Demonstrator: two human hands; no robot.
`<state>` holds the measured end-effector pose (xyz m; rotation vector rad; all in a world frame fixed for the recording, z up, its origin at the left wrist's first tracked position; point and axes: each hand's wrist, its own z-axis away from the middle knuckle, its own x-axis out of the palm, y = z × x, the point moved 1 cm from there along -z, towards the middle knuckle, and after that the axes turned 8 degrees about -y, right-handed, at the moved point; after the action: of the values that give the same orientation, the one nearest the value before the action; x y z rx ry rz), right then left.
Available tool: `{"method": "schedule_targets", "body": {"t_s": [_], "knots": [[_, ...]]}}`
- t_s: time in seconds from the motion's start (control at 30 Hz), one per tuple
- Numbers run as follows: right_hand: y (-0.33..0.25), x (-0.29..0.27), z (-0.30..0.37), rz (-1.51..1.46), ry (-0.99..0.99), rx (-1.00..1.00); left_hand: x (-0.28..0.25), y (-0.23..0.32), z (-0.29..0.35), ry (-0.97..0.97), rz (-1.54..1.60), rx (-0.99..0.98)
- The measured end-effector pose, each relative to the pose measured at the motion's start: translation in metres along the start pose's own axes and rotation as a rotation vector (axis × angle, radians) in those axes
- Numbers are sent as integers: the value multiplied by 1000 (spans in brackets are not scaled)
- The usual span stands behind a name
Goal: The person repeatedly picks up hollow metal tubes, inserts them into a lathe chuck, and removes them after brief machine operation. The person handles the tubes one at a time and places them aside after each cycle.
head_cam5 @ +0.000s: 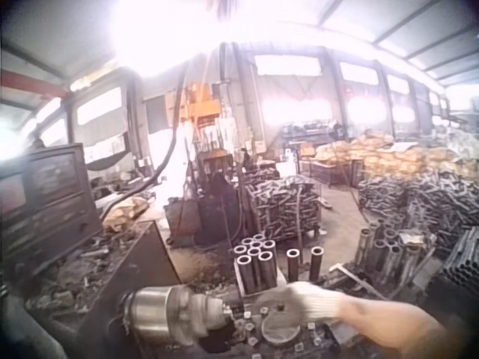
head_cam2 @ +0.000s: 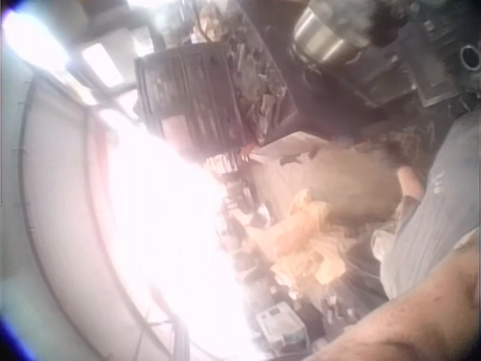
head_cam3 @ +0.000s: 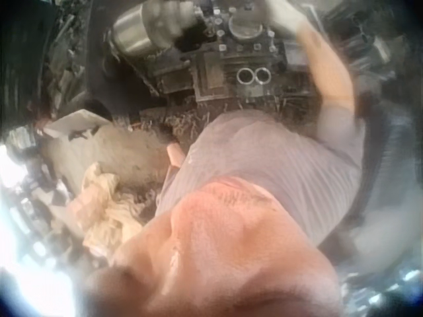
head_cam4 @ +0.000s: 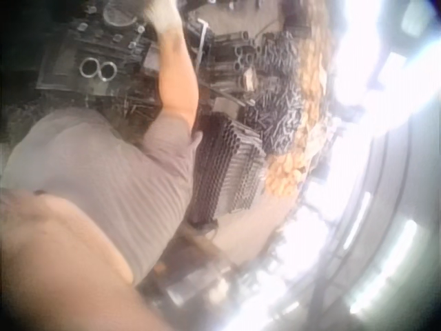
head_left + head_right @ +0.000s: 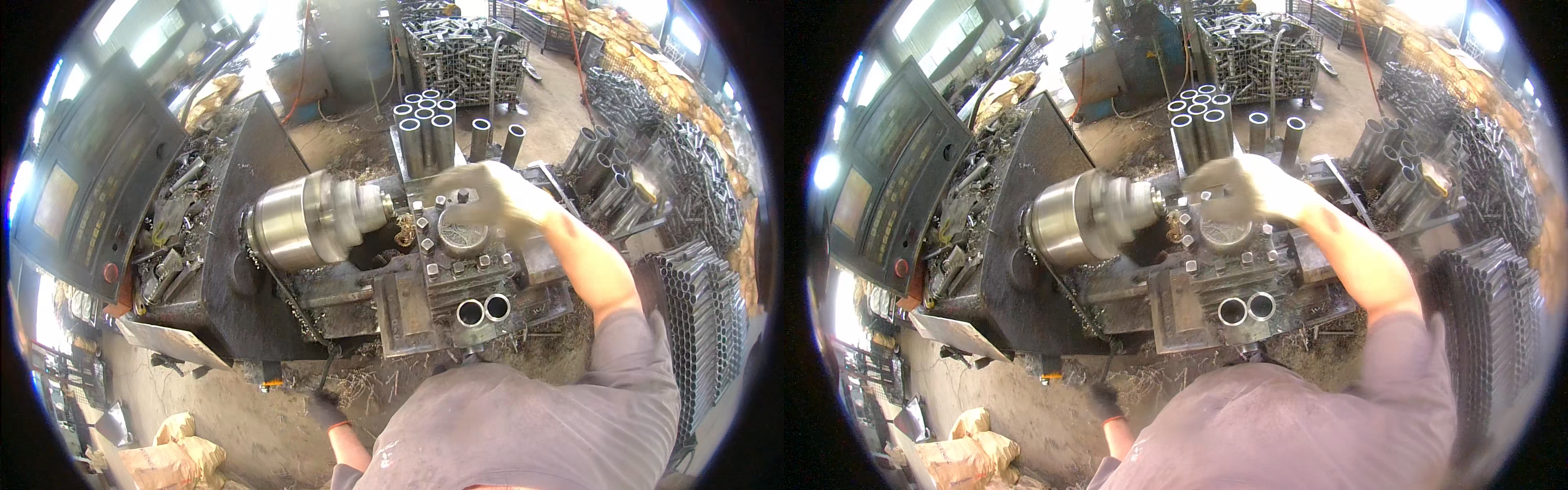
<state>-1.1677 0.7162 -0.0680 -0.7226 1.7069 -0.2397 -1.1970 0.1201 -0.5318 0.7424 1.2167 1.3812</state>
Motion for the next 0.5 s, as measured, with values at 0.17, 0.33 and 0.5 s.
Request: {"method": "schedule_targets", "body": {"t_s": [0.17, 0.33, 0.5], "knots": [[40, 57, -127, 189, -879, 405, 46, -57, 48, 51, 511, -283], [92, 104, -147, -166, -864, 709, 41, -104, 71, -184, 164, -320], [128, 62, -121, -512, -543, 600, -9, -165, 109, -705, -1309, 281]]}}
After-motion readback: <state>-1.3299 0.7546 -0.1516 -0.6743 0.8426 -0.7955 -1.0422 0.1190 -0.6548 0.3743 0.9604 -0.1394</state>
